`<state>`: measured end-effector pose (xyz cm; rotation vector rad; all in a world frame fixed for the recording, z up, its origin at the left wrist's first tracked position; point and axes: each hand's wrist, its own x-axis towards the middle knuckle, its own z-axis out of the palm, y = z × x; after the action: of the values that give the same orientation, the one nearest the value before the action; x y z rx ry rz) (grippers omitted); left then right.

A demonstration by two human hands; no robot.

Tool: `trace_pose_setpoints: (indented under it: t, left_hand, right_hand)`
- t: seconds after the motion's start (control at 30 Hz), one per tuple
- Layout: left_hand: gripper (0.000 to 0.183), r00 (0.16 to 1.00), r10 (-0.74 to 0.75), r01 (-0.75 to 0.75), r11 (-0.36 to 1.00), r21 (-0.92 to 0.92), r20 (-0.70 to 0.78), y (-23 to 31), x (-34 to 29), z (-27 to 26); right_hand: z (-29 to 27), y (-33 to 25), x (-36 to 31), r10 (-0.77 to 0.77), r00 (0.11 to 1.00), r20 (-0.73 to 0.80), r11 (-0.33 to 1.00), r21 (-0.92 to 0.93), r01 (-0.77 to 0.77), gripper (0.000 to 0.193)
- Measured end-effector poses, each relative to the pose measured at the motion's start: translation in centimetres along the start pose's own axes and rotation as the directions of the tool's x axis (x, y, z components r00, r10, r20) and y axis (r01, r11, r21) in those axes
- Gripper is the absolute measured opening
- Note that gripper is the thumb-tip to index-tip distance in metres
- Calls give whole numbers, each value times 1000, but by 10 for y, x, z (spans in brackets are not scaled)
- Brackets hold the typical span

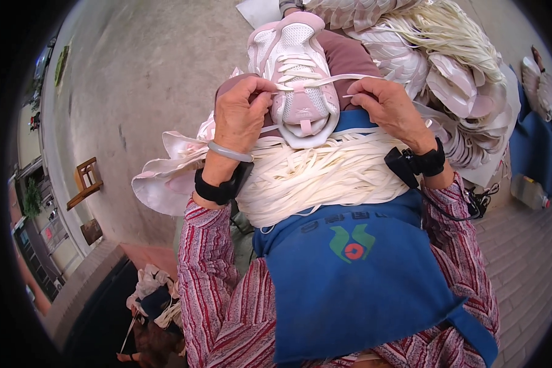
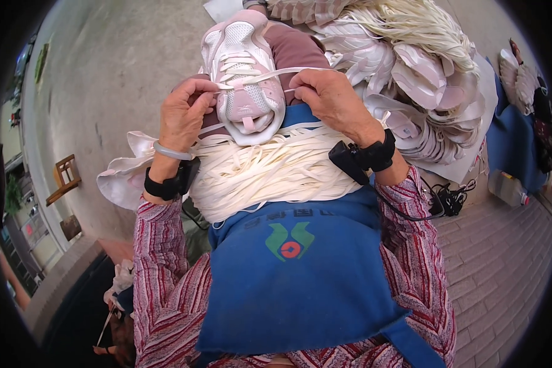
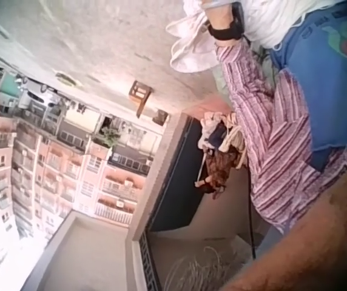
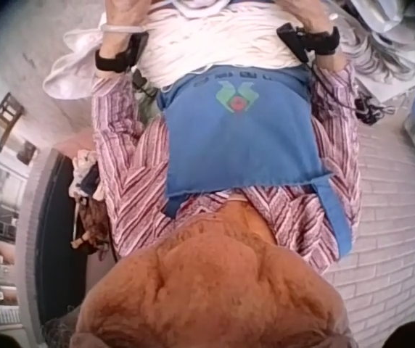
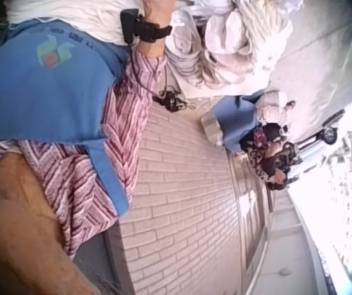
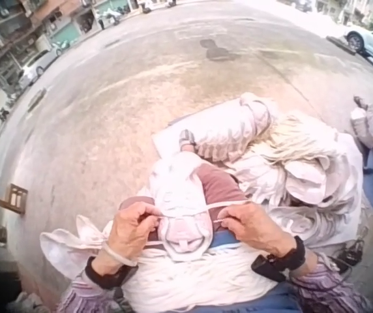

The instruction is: Lacing a pink and white sneaker as part of a manufacturing or assembly process.

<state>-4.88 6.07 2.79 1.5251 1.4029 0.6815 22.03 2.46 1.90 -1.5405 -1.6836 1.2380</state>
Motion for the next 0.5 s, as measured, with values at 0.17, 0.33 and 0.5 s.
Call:
trace_pose_setpoints:
  t: [0.17,0.33,0.5]
  left_hand:
    - [6,995,96,-103,957,273,38,11,5,-3]
    - [5,937,339,-334,809,484,80,22,3,5]
    - [7,992,128,-127,961,246,14,13,10,0]
  right_hand:
    - [12,-11,8,-81,989,-126,996,25,84,13]
    - [23,-2,14,-249,954,-169,963,-149,225,13]
    - [21,-8,15,-247,958,-148,959,-182,219,13]
